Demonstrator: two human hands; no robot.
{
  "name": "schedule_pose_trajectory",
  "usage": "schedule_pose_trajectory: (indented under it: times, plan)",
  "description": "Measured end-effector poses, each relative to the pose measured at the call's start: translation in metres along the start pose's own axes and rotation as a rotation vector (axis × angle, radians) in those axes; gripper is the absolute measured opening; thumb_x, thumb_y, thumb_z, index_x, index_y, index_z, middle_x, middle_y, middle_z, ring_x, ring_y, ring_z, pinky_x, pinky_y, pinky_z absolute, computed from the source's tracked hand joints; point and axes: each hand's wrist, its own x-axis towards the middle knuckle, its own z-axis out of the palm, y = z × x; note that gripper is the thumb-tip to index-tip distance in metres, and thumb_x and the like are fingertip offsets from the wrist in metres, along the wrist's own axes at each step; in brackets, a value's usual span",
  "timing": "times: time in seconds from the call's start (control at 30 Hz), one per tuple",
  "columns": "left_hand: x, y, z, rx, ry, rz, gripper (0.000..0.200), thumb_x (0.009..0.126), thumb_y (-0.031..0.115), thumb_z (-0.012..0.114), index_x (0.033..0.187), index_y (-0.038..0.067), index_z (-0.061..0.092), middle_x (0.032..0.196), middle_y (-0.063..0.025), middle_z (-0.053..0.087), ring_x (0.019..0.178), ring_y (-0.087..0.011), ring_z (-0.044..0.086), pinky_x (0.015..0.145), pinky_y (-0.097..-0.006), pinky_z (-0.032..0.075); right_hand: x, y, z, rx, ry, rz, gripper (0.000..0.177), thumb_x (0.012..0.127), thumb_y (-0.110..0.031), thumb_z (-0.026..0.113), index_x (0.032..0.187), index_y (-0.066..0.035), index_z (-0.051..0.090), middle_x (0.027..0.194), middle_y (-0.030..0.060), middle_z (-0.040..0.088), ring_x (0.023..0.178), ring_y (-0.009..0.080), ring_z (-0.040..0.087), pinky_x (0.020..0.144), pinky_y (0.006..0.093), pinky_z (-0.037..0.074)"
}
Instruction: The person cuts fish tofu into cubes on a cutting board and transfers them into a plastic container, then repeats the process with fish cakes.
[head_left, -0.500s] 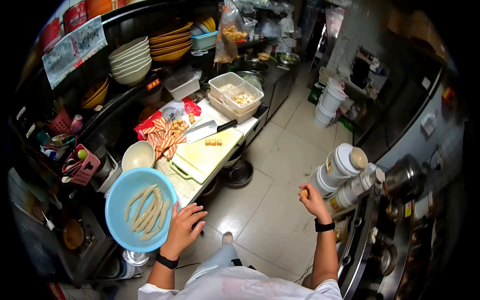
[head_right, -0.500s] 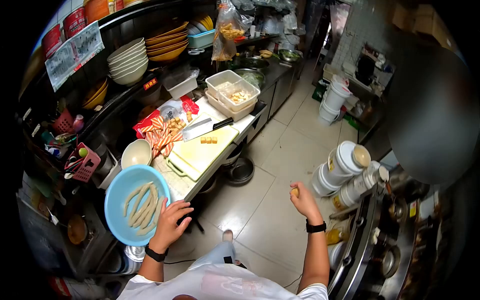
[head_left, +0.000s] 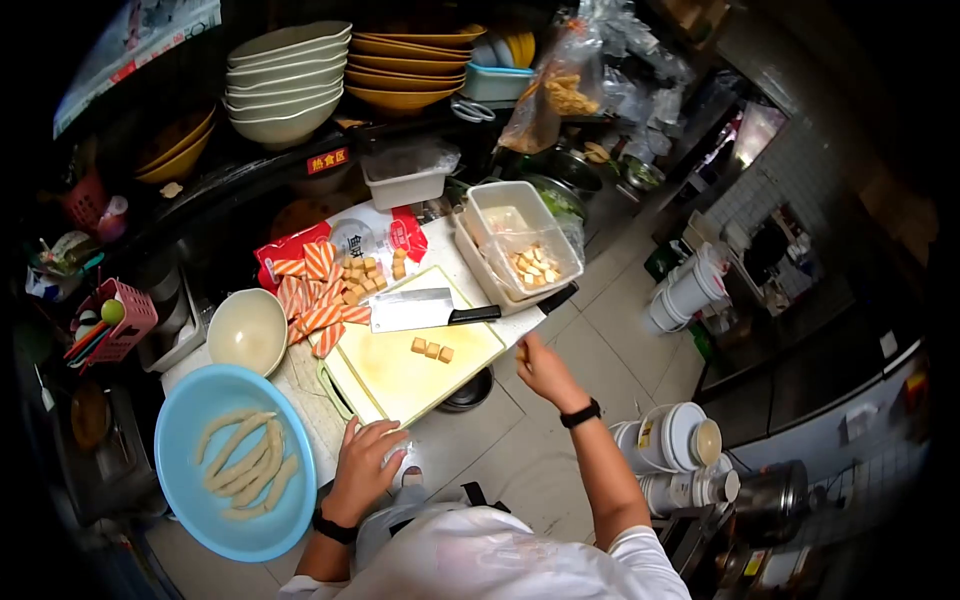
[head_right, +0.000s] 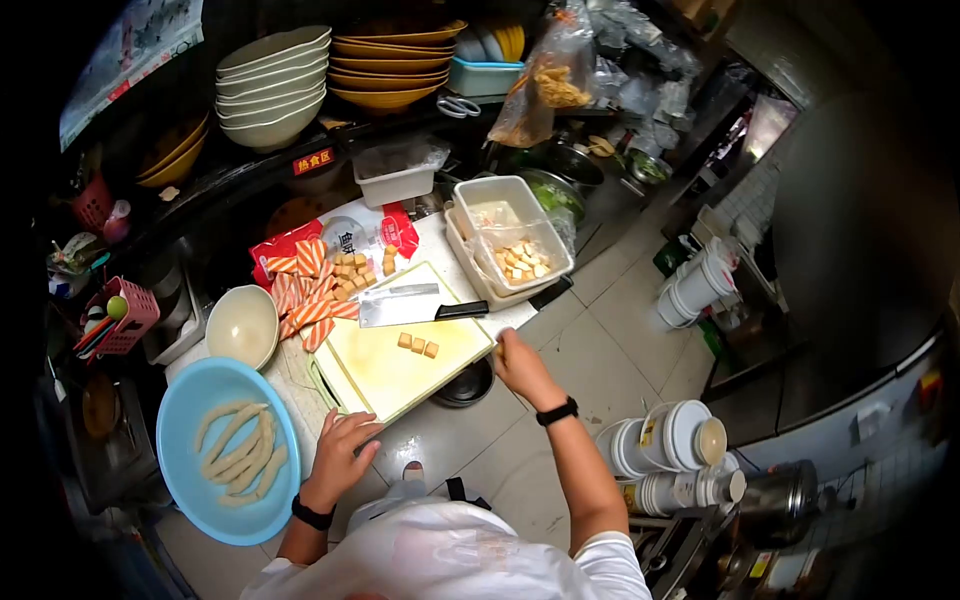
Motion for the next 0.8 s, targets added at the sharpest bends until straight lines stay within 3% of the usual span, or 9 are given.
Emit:
schedule_pose_trajectory:
  times: [0.13,0.27,0.4,0.5,0.6,0.63,0.8]
  plan:
    - [0.024,-0.009,0.013,0.04,0.061,-0.09,0.026,0.082,0.011,0.069,0.108,0.009,0.069,0.117,-0.008,0.065,0.114,-0.0258,0.059,0.111,-0.0542,0.028,0.092,0.014,0.05,-0.064,0.071,-0.275,0.019,0.083,0.001,0.056,0.101,0.003,0.048,0.096,0.0262,0.054,0.084,0.0463,0.058,0.072,0.05,0.048]
    - [0.038,-0.018,0.031,0.113,0.16,-0.206,0.026,0.082,0.011,0.069,0.109,0.009,0.069,0.118,-0.0086,0.065,0.114,-0.0269,0.059,0.111,-0.0538,0.028,0.173,0.024,0.105,-0.157,0.062,-0.24,0.016,0.082,0.002,0.053,0.098,0.002,0.053,0.097,0.0234,0.054,0.085,0.0432,0.059,0.074,0.0478,0.051]
    - [0.043,-0.012,0.048,0.212,0.257,-0.351,0.028,0.082,0.011,0.07,0.109,0.01,0.069,0.116,-0.0096,0.065,0.113,-0.0272,0.059,0.108,-0.0549,0.031,0.234,0.051,0.146,-0.386,0.145,-0.311,0.012,0.081,-0.004,0.055,0.09,-0.004,0.063,0.095,0.0138,0.061,0.088,0.0304,0.061,0.073,0.0418,0.051]
    - [0.044,-0.011,0.061,0.29,0.331,-0.449,0.029,0.082,0.011,0.07,0.111,0.009,0.068,0.116,-0.0105,0.065,0.113,-0.0283,0.059,0.108,-0.054,0.031,0.264,0.058,0.155,-0.425,0.088,-0.291,0.018,0.081,-0.007,0.055,0.097,-0.004,0.065,0.096,0.014,0.062,0.092,0.0321,0.059,0.079,0.0438,0.049]
    - [0.05,-0.003,0.068,0.298,0.369,-0.53,0.028,0.084,0.012,0.068,0.111,0.008,0.068,0.117,-0.0104,0.065,0.112,-0.0284,0.059,0.108,-0.0533,0.032,0.27,0.07,0.158,-0.406,0.009,-0.3,0.023,0.08,-0.011,0.062,0.102,-0.005,0.066,0.097,0.0139,0.062,0.092,0.0319,0.06,0.079,0.0437,0.049]
    - [0.052,-0.002,0.068,0.298,0.375,-0.549,0.027,0.084,0.012,0.068,0.111,0.008,0.067,0.117,-0.0104,0.065,0.112,-0.0286,0.06,0.108,-0.0532,0.032,0.268,0.068,0.157,-0.384,0.017,-0.297,0.021,0.082,-0.007,0.055,0.1,-0.005,0.066,0.097,0.0134,0.062,0.093,0.0312,0.06,0.079,0.0432,0.048]
    - [0.086,-0.03,0.05,0.273,0.386,-0.573,0.027,0.085,0.012,0.066,0.111,0.007,0.067,0.114,-0.0105,0.067,0.109,-0.0295,0.061,0.107,-0.054,0.033,0.224,0.043,0.116,0.024,0.072,-0.443,0.037,0.075,0.005,0.056,0.112,0.007,0.056,0.1,0.0237,0.056,0.094,0.0405,0.055,0.085,0.0461,0.047]
